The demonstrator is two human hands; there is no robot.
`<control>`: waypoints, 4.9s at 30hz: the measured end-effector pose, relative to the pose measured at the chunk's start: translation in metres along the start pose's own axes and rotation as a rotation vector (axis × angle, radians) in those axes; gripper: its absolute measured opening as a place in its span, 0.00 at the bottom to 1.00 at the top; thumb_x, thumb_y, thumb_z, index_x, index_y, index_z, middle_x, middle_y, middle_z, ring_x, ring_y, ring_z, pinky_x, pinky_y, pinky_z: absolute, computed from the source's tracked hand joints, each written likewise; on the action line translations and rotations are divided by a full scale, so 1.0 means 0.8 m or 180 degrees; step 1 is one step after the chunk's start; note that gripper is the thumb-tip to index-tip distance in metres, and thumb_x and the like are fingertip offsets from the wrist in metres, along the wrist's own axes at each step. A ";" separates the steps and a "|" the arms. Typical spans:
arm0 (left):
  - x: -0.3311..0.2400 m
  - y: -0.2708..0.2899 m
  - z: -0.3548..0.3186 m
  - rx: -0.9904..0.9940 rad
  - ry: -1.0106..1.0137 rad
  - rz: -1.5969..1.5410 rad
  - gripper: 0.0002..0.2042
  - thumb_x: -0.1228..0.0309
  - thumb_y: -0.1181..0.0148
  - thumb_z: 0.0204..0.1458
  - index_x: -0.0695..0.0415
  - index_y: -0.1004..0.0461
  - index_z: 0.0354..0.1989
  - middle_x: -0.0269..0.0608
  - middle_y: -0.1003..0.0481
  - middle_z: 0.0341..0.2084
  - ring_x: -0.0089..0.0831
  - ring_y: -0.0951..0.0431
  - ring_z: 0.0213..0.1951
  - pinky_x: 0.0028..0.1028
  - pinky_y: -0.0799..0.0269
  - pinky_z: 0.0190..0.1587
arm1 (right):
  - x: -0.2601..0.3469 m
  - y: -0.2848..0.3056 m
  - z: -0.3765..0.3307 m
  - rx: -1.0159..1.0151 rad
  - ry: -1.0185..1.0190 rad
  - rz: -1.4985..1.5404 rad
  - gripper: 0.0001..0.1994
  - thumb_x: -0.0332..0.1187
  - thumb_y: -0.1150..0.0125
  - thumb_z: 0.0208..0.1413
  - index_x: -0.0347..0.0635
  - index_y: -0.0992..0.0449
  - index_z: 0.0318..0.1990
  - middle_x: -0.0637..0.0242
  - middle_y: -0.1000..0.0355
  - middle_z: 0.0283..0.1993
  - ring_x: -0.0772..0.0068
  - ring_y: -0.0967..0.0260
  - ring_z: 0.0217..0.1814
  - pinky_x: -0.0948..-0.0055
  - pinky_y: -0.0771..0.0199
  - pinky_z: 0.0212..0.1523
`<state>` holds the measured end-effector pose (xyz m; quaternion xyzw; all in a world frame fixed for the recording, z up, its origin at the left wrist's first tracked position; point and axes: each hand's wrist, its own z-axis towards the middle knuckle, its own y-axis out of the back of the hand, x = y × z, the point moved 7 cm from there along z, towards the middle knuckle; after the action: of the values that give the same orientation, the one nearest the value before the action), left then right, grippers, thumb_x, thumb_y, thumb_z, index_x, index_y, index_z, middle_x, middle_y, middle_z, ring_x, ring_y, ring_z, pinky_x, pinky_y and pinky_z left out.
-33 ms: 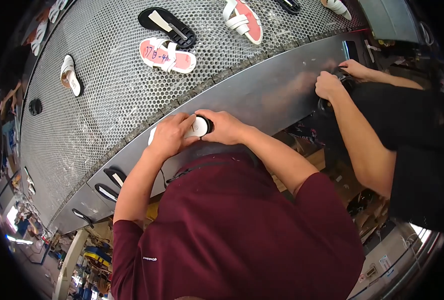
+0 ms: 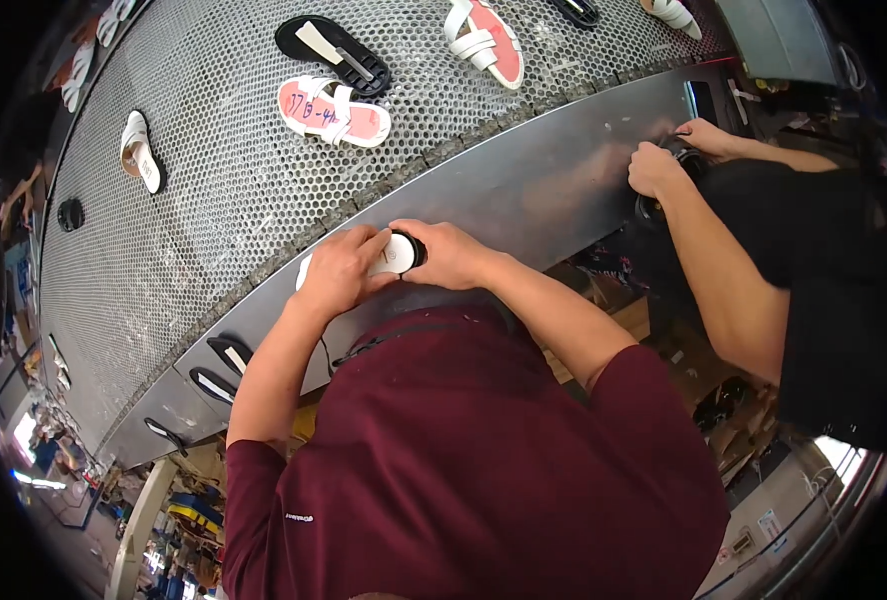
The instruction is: Assembling sandal components on a factory production line.
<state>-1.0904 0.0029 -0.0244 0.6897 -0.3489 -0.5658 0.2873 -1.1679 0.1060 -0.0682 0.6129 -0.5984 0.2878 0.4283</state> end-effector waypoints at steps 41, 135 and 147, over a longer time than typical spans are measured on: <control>0.036 0.017 0.069 -0.0039 0.1759 -0.2597 0.17 0.64 0.37 0.49 0.64 0.25 0.41 0.38 0.24 0.24 0.21 0.27 0.25 0.24 0.31 0.29 | -0.010 0.076 0.029 -0.0054 0.0043 0.1815 0.13 0.35 0.40 0.57 0.34 0.26 0.43 0.70 0.27 0.33 0.83 0.32 0.31 0.80 0.28 0.32; 0.050 -0.085 0.005 -0.2435 0.2786 -0.4597 0.10 0.69 0.49 0.59 0.60 0.28 0.45 0.36 0.24 0.35 0.22 0.25 0.34 0.22 0.30 0.32 | 0.038 0.171 0.240 -0.1238 0.0477 -0.2343 0.40 0.46 0.35 0.45 0.37 0.43 0.63 0.48 0.38 0.55 0.49 0.42 0.58 0.57 0.40 0.60; -0.012 -0.032 -0.038 -0.1201 0.2527 -0.5298 0.09 0.76 0.47 0.52 0.68 0.27 0.40 0.40 0.23 0.27 0.23 0.24 0.25 0.22 0.27 0.29 | -0.017 0.172 -0.067 -0.1073 0.1222 -0.2046 0.40 0.42 0.28 0.36 0.42 0.39 0.60 0.50 0.43 0.61 0.48 0.47 0.64 0.52 0.47 0.63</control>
<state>-1.0580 0.0255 -0.0334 0.8018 0.4770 -0.3600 -0.0045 -1.2960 0.1702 -0.0299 0.6251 -0.3243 0.1464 0.6947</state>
